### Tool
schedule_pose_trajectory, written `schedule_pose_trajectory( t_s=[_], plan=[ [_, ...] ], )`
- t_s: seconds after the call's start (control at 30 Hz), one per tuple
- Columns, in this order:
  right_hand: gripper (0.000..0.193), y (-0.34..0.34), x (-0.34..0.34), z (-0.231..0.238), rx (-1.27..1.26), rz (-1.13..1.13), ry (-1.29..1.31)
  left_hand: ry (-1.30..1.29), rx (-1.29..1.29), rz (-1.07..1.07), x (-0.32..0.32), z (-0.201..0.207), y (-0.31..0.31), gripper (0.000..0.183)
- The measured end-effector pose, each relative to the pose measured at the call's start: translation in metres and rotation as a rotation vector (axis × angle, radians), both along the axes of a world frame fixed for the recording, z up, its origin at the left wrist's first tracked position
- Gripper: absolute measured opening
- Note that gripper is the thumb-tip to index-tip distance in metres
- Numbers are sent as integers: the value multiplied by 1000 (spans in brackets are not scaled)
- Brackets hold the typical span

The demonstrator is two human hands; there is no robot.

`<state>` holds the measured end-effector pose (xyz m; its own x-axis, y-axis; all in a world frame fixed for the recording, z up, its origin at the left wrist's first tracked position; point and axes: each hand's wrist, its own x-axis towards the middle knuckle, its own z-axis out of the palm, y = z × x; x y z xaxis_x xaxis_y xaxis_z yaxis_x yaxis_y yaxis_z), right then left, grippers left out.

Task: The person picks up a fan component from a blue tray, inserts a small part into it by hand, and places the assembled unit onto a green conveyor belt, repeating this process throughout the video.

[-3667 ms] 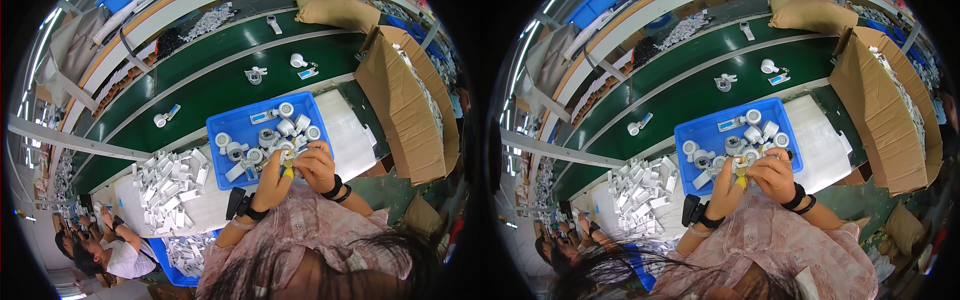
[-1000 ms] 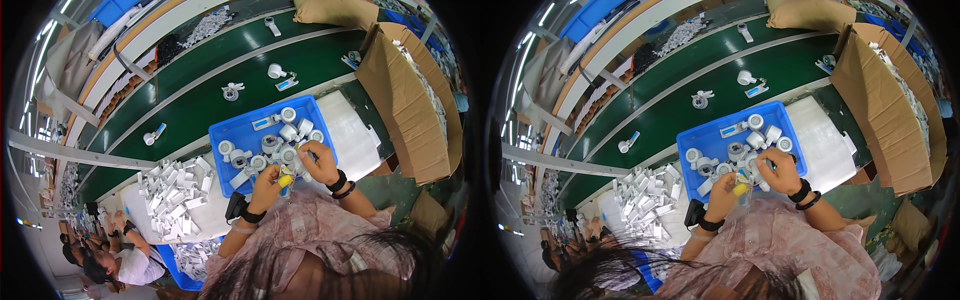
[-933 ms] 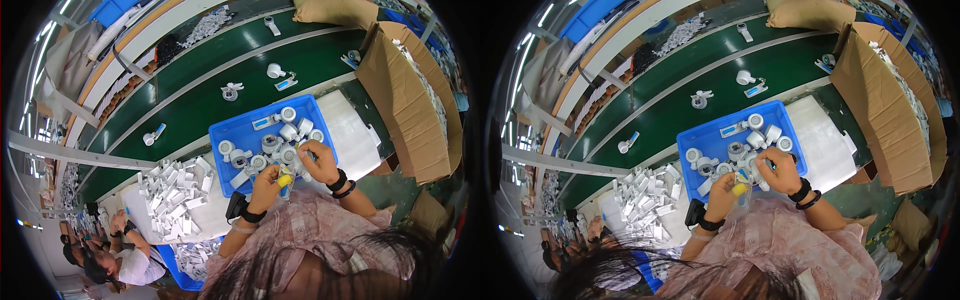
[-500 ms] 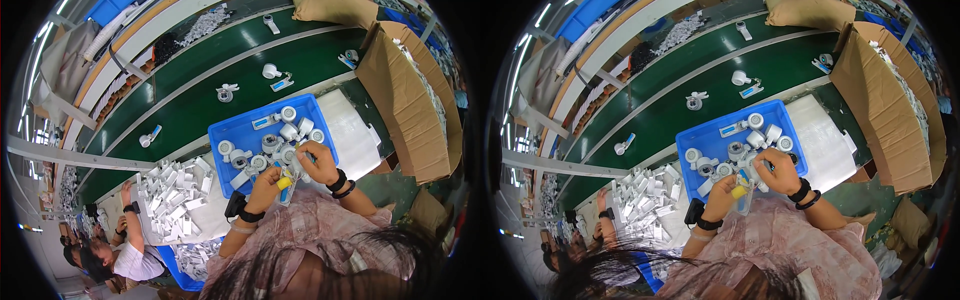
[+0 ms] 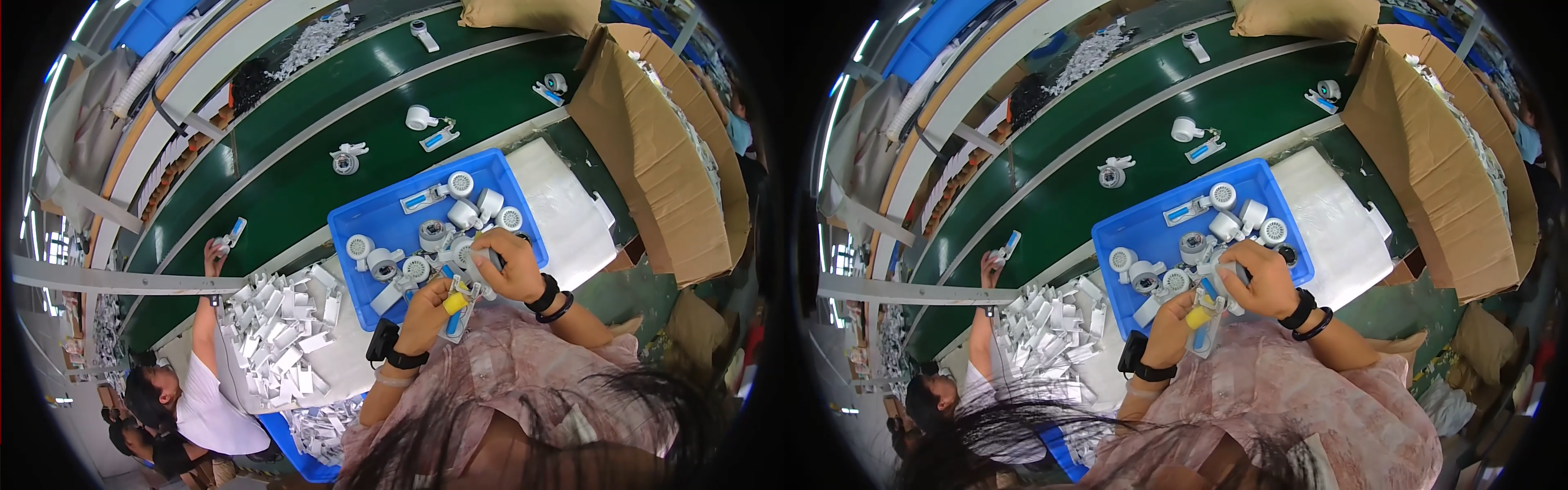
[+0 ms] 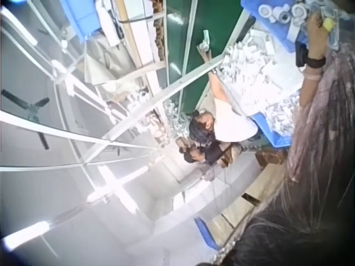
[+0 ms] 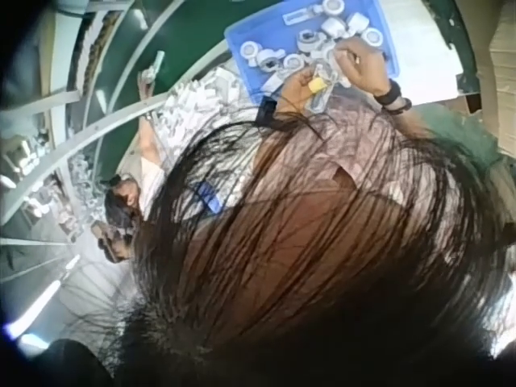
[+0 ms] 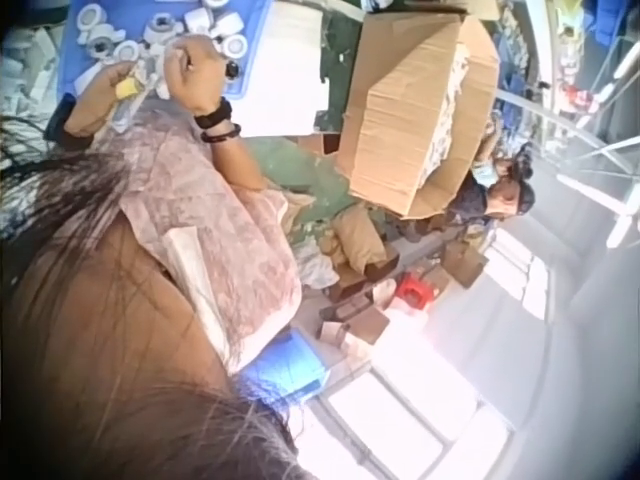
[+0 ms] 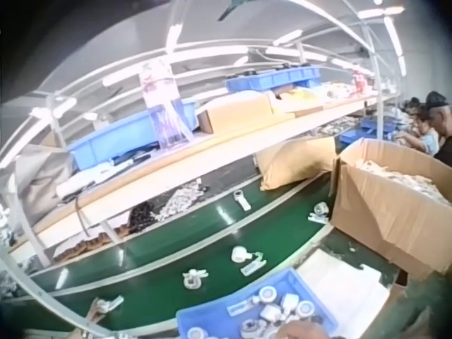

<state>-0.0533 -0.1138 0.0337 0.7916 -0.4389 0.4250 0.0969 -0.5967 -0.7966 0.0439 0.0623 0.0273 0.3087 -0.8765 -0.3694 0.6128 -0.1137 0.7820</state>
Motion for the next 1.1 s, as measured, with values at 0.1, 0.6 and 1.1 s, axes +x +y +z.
schedule_pose_trajectory(
  t_s=[0.1,0.6,1.1],
  plan=[
    [18,1,3,1,-36,-26,1,-16,13,32,1,-5,1,22],
    [26,-43,47,1,-128,169,400,-44,63,333,100,-2,42,24],
    [40,-233,235,-118,-957,245,328,-511,238,1111,387,-143,100,19]
  ],
)
